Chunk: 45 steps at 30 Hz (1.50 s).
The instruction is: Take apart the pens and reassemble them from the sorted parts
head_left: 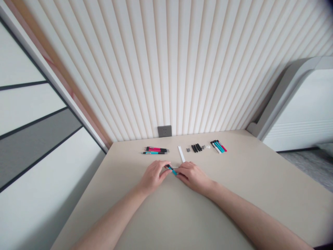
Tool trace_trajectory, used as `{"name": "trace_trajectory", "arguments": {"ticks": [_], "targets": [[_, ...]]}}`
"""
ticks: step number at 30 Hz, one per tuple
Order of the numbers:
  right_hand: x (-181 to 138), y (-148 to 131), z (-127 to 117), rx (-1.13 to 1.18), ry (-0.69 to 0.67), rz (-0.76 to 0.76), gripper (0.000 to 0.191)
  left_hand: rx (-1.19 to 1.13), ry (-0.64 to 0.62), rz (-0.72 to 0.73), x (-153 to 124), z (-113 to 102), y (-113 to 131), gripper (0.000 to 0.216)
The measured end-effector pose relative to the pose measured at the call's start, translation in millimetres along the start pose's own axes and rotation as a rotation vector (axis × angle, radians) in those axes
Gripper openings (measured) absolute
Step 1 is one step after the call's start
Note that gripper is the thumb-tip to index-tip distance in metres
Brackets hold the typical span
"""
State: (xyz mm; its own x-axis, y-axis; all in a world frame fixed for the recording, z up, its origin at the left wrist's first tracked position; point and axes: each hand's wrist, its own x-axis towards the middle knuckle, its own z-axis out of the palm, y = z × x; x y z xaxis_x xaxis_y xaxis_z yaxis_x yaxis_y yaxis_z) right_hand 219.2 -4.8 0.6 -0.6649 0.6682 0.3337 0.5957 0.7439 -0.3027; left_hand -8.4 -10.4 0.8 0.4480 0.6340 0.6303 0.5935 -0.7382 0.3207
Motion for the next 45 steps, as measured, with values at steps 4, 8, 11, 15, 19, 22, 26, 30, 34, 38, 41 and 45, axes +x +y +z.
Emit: {"name": "trace_trajectory", "arguments": {"ticks": [4, 8, 11, 15, 19, 22, 26, 30, 34, 38, 41, 45], "targets": [[0, -1, -1, 0.001, 0.007, -0.01, 0.02, -0.013, 0.001, -0.001, 0, 0, 0, 0.027], [0, -3, -3, 0.019, 0.021, -0.009, 0.018, 0.0, 0.004, -0.002, 2, -1, -1, 0.026], [0, -4, -5, 0.056, 0.052, 0.014, 0.015, 0.01, 0.013, -0.006, 2, -1, -1, 0.026], [-1, 1, -12, 0.114, 0.151, 0.082, 0.014, 0.027, 0.018, -0.029, 3, -1, 0, 0.028], [-2, 14, -19, 0.123, 0.265, 0.175, 0.018, 0.013, -0.017, -0.031, 3, 0, 0, 0.027], [-3, 28, -22, 0.086, 0.311, 0.243, 0.023, 0.003, -0.025, -0.026, 3, 0, 0, 0.027], [-6, 56, -28, 0.044, 0.4, 0.356, 0.026, -0.007, -0.026, -0.011, 3, 0, 1, 0.028], [-16, 93, -40, 0.046, 0.504, 0.578, 0.027, -0.017, -0.033, 0.0, 5, -1, 2, 0.028], [-28, 127, -49, -0.018, 0.554, 0.741, 0.029, -0.012, -0.043, 0.011, 5, 0, 2, 0.028], [-38, 144, -50, -0.138, 0.469, 0.793, 0.03, -0.01, -0.059, 0.014, 5, -1, 3, 0.028], [-40, 147, -46, -0.288, 0.324, 0.775, 0.031, -0.009, -0.065, 0.012, 5, -1, 4, 0.027], [-35, 143, -44, -0.421, 0.174, 0.786, 0.03, 0.0, -0.074, 0.023, 5, -1, 4, 0.026]]}}
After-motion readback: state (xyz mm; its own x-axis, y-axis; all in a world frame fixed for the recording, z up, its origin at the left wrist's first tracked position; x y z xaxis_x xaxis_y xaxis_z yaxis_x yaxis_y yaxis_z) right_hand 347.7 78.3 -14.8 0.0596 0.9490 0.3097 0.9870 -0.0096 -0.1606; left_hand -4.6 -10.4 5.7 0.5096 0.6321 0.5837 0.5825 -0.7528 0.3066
